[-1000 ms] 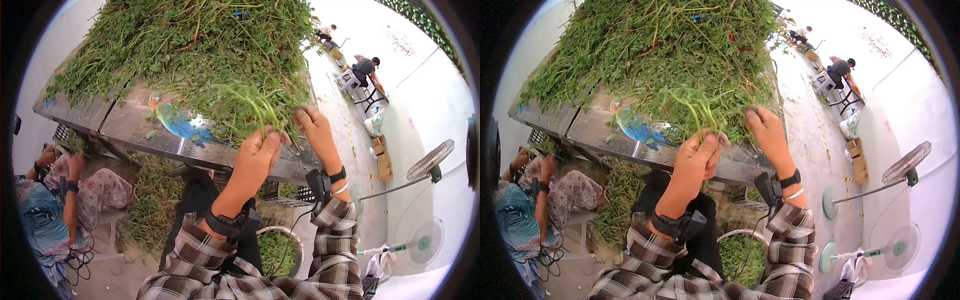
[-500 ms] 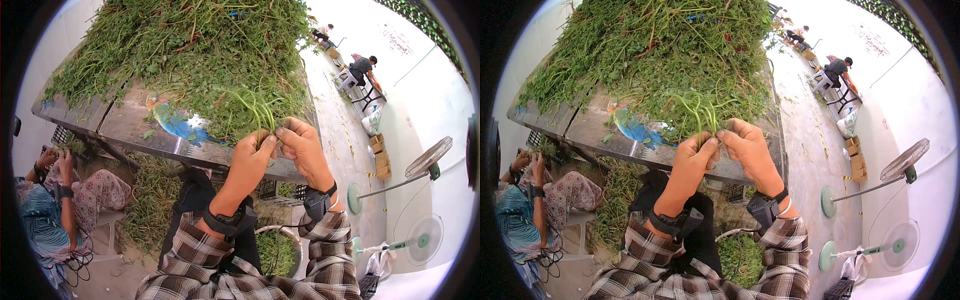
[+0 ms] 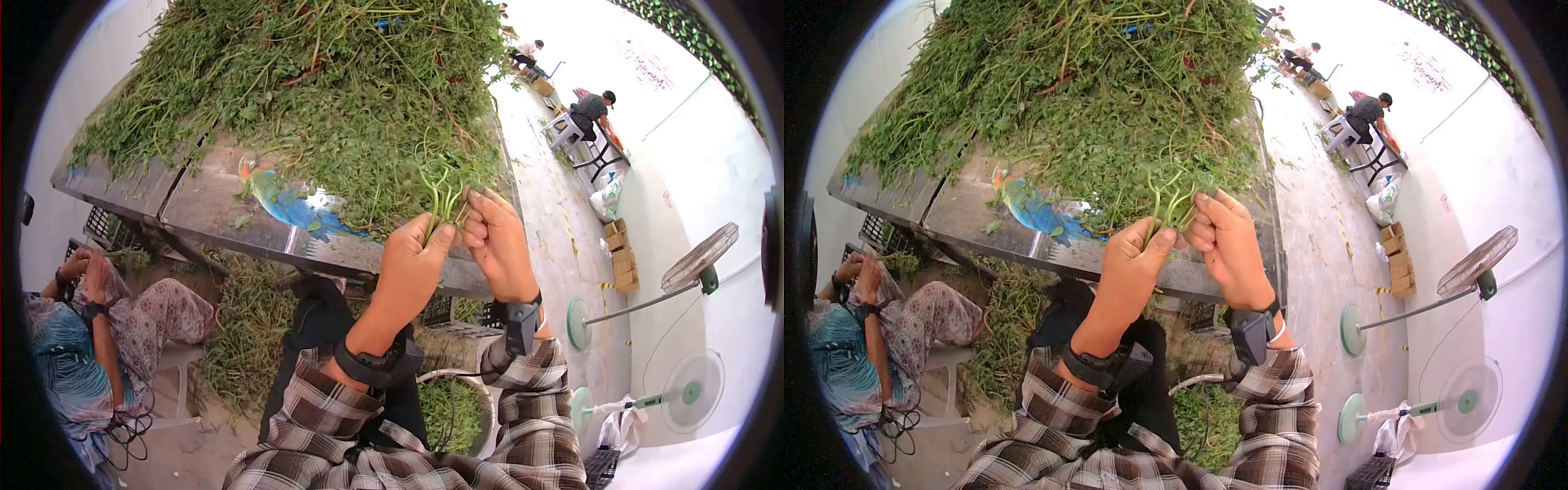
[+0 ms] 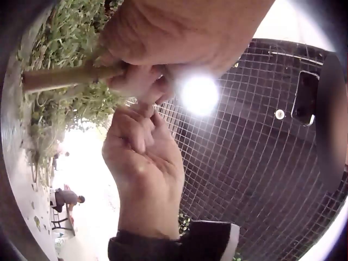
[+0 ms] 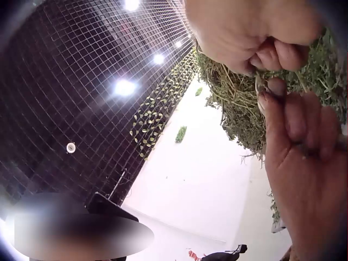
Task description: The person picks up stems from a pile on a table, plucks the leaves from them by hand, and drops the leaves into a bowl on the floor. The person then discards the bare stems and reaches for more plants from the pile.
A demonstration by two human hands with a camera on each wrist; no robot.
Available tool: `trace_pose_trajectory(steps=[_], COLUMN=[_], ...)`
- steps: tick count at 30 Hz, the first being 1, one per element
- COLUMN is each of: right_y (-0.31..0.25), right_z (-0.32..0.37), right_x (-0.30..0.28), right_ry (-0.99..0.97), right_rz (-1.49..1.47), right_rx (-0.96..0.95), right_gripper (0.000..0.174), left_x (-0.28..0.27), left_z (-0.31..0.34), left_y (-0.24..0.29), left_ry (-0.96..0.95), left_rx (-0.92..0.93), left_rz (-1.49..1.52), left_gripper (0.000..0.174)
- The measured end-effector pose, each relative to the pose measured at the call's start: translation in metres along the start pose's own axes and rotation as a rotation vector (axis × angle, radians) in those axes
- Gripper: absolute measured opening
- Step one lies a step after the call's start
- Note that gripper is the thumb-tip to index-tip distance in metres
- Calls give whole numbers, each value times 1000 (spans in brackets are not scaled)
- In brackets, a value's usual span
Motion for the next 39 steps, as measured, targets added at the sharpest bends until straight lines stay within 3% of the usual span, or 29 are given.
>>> trace_pose_trajectory(steps=[5, 10, 12, 14, 16, 17, 18, 20, 28, 31, 33, 36, 39], right_y=[-15, -30, -32, -35, -36, -36, -34, -47, -55, -32, -12, 18, 32], right_z=[-32, -48, -62, -64, -48, -43, -37, -27, 13, 30, 35, 47, 50], right_x=[-59, -61, -114, -131, -118, -108, -101, -63, -28, -27, -9, 0, 1], right_ry=[25, 57, 112, 155, 215, 195, 201, 126, 172, 63, -177, -288, -284], right_rz=[-14, 157, 154, 149, 451, 651, 649, 1099, 998, 977, 1123, 1288, 1430], right_rx=[-91, -100, -127, -153, -18, 25, 25, -100, -67, 64, 17, 149, 105], right_gripper=[8, 5, 3, 2, 7, 20, 20, 30, 18, 16, 16, 24, 27], left_x=[-1, 2, 0, -6, -14, -13, -10, -7, -13, -28, -34, -39, -40], left_z=[2, 1, 5, 5, 4, 4, 3, 2, 3, 7, 8, 10, 9], left_y=[-4, -2, 7, 8, 7, 6, 5, 3, -1, 5, 7, 9, 11], left_ry=[11, -21, -22, -13, 41, 42, 28, 9, 49, 131, 137, 184, 189], left_rx=[-5, -52, -33, -10, 53, 49, 34, 17, 21, 43, 46, 38, 80], left_rz=[-6, -26, 7, 34, 58, 59, 73, 89, 243, 213, 253, 296, 277], left_gripper=[23, 20, 20, 21, 25, 25, 25, 25, 25, 25, 26, 27, 26])
Point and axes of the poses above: each hand's wrist, its own z-axis away from the middle knuckle, its own x-axis out of the palm, y = z × x, the point moved 10 cm from there along -z, towards the middle knuckle, and after that the axes turned 15 degrees about -y, right-handed, at the moved point
